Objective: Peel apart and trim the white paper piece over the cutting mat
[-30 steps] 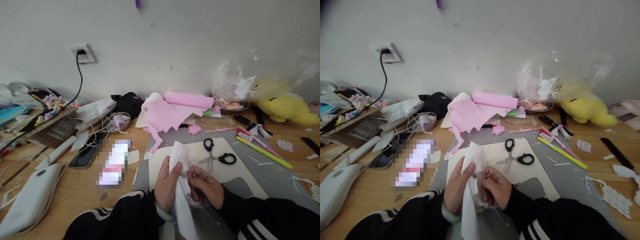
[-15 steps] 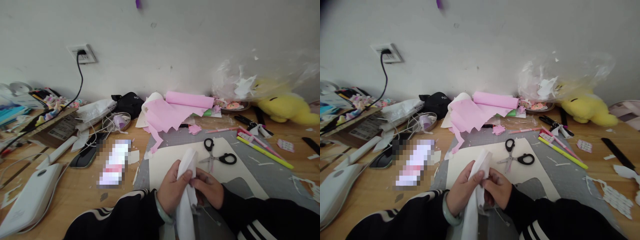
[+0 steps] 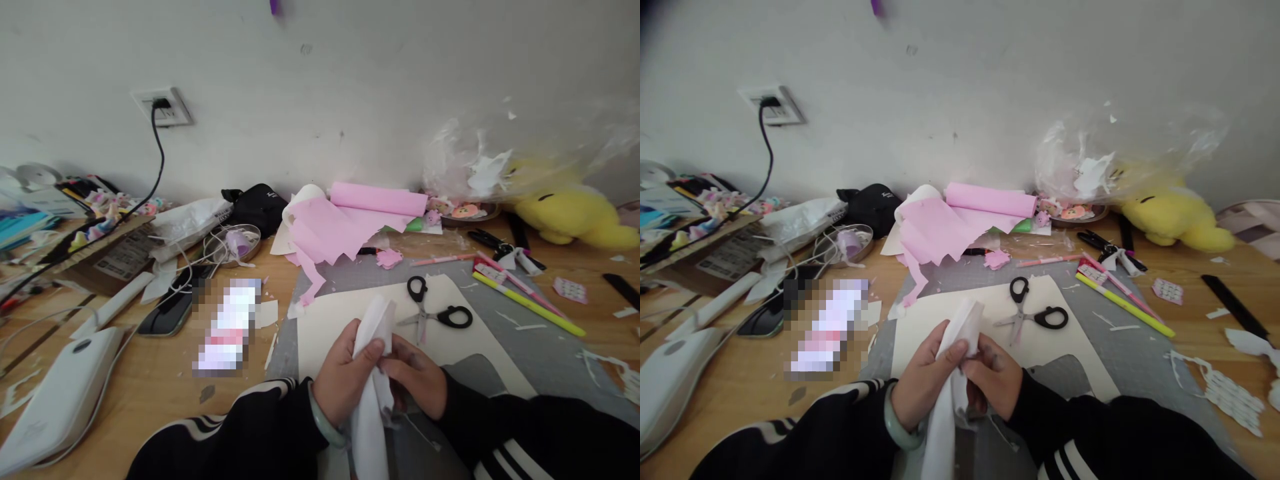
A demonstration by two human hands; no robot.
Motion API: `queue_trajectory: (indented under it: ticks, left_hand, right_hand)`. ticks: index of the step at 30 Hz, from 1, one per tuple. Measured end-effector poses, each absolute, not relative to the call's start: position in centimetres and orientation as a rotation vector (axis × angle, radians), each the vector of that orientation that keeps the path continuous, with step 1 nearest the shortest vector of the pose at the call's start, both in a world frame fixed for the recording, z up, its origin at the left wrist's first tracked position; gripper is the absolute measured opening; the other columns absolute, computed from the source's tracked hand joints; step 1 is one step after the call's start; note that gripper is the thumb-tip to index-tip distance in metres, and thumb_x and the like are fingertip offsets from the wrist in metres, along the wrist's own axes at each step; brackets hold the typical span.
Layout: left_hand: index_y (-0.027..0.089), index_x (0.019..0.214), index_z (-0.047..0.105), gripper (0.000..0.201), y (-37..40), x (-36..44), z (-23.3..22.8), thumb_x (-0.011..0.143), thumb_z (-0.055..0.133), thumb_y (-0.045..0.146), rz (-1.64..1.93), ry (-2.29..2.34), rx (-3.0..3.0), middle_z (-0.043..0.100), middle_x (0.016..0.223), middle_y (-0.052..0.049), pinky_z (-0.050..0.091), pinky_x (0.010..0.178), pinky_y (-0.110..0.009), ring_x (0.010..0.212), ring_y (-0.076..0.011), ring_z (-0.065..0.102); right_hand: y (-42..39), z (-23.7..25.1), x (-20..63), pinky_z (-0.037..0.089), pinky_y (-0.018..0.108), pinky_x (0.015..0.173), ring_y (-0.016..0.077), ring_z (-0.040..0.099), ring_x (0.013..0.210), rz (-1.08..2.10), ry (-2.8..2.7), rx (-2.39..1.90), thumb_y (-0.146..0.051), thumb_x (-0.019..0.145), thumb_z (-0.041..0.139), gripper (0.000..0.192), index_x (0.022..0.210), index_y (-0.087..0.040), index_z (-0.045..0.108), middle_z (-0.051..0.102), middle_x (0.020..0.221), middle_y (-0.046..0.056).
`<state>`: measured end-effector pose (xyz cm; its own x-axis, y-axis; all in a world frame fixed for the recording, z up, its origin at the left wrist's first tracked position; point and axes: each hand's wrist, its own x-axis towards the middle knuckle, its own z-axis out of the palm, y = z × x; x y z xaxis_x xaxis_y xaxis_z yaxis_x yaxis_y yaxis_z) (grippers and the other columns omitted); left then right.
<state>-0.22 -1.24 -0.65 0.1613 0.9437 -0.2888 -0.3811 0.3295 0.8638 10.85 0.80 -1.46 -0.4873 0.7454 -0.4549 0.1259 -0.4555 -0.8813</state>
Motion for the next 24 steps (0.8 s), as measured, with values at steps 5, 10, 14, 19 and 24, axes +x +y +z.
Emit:
queue_trajectory:
  ticks: [5, 10, 14, 19, 24]
  left_hand:
    - [0.017, 0.079, 0.045, 0.018, -1.4, -0.2, -0.7, 0.071, 0.052, 0.031, 1.071, 0.987, 0.732, 0.049, 0.054, 0.005, 0.039, 0.037, -0.015, 0.037, -0.0054, 0.047]
    - [0.016, 0.082, 0.046, 0.018, -1.0, -0.4, -0.2, 0.072, 0.05, 0.03, 1.136, 1.06, 0.709, 0.05, 0.054, 0.005, 0.039, 0.04, -0.014, 0.042, -0.0056, 0.048]
    - [0.016, 0.086, 0.044, 0.02, -0.8, -0.5, -0.4, 0.073, 0.048, 0.031, 1.132, 1.039, 0.698, 0.051, 0.054, 0.004, 0.038, 0.039, -0.017, 0.041, -0.0075, 0.048]
    - [0.014, 0.09, 0.047, 0.022, -0.8, -0.6, -0.7, 0.073, 0.049, 0.028, 1.185, 1.012, 0.719, 0.052, 0.058, 0.003, 0.039, 0.046, -0.018, 0.047, -0.0078, 0.048]
    - [0.016, 0.093, 0.049, 0.024, -0.7, -0.7, -0.6, 0.073, 0.05, 0.028, 1.222, 1.023, 0.724, 0.054, 0.062, 0.002, 0.038, 0.055, -0.019, 0.053, -0.008, 0.048]
  right_hand:
    - [0.7, -1.7, 10.9, 0.027, 0.016, 0.028, 0.005, 0.035, 0.026, 1.98, -1.294, -1.276, -0.03, 0.056, 0.04, 0.025, 0.077, -0.016, 0.04, 0.04, 0.037, -0.009]
    - [0.6, -1.7, 10.9, 0.027, 0.015, 0.029, 0.0046, 0.034, 0.027, 2.016, -1.293, -1.25, -0.03, 0.058, 0.037, 0.019, 0.072, -0.017, 0.039, 0.042, 0.035, -0.008]
    - [0.6, -1.7, 11.0, 0.026, 0.015, 0.029, 0.0042, 0.034, 0.027, 2.027, -1.285, -1.222, -0.028, 0.057, 0.037, 0.013, 0.065, -0.018, 0.036, 0.044, 0.035, -0.007]
    - [0.7, -1.3, 11.2, 0.025, 0.016, 0.03, 0.004, 0.032, 0.028, 1.905, -1.304, -1.107, -0.032, 0.063, 0.042, 0.018, 0.059, -0.018, 0.032, 0.042, 0.037, -0.007]
    - [-1.4, 0.4, 12.3, 0.032, 0.018, 0.041, 0.0053, 0.041, 0.043, 1.828, -1.332, -0.856, -0.032, 0.073, 0.045, 0.016, 0.067, -0.018, 0.039, 0.048, 0.051, -0.004]
